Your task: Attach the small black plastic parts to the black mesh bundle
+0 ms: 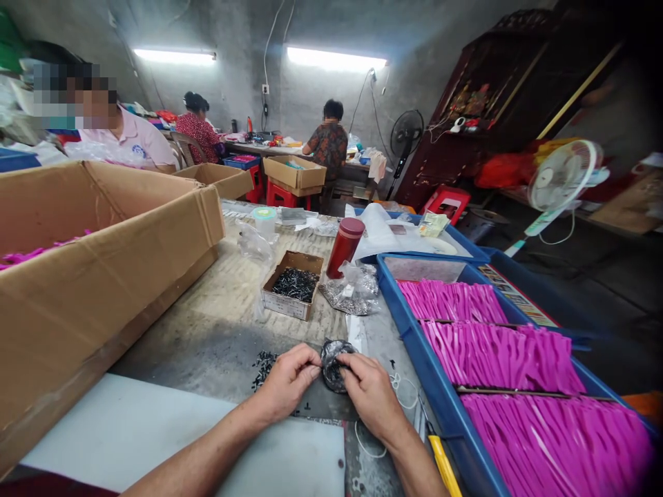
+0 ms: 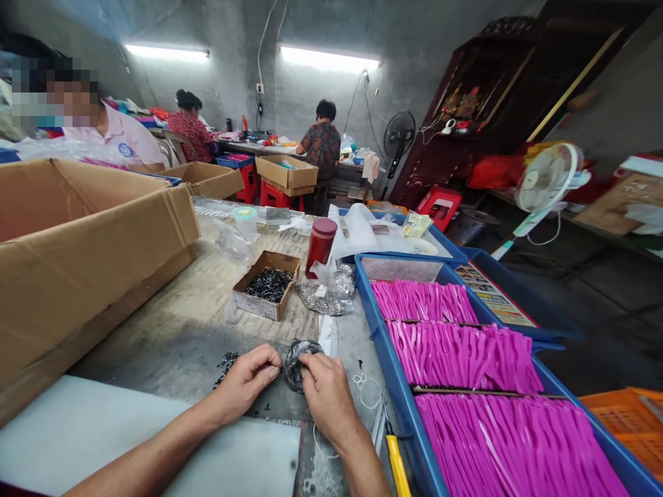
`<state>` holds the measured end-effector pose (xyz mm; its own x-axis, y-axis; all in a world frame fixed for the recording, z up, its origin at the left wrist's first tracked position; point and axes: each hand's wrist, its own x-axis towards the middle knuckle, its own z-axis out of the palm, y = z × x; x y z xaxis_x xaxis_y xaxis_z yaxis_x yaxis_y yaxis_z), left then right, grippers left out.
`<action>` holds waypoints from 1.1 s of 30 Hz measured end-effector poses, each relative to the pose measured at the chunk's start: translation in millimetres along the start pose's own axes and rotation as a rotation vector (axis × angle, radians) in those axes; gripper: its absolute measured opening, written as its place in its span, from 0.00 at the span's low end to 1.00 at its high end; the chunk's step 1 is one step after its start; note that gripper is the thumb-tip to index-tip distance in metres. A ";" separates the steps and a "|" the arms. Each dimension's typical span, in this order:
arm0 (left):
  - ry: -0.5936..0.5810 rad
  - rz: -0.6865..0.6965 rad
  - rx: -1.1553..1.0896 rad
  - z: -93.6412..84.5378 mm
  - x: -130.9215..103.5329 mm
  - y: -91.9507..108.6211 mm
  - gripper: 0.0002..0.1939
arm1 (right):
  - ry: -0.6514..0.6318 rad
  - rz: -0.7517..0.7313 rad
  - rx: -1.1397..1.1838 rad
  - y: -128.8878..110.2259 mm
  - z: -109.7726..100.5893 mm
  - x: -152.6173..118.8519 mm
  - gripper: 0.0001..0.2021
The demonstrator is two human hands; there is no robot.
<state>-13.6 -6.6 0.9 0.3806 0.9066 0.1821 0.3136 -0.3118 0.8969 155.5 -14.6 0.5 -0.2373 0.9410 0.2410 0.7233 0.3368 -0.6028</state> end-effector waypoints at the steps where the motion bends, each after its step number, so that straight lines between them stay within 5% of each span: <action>1: 0.001 -0.013 -0.019 0.1 0.1 -0.2 0.06 | 0.015 -0.007 0.009 -0.5 0.0 -0.2 0.12; 10: -0.026 -0.136 -0.331 0.2 1.7 3.1 0.10 | 0.121 0.033 0.230 -7.9 1.8 -2.5 0.08; 18: -0.075 -0.198 -0.525 3.3 0.5 -2.0 0.11 | 0.003 0.311 0.922 -9.5 11.7 -1.8 0.05; 25: -0.108 -0.208 -0.556 4.1 -0.2 -1.1 0.12 | -0.039 0.404 1.323 -16.9 9.0 1.6 0.08; 33: -0.128 -0.263 -0.510 1.9 -1.9 2.1 0.13 | -0.008 0.420 1.306 -17.7 11.0 2.9 0.06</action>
<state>-12.0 -9.5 1.7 0.4588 0.8836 -0.0941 -0.0346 0.1236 0.9917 134.9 -17.5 3.5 -0.1612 0.9773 -0.1372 -0.3890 -0.1907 -0.9013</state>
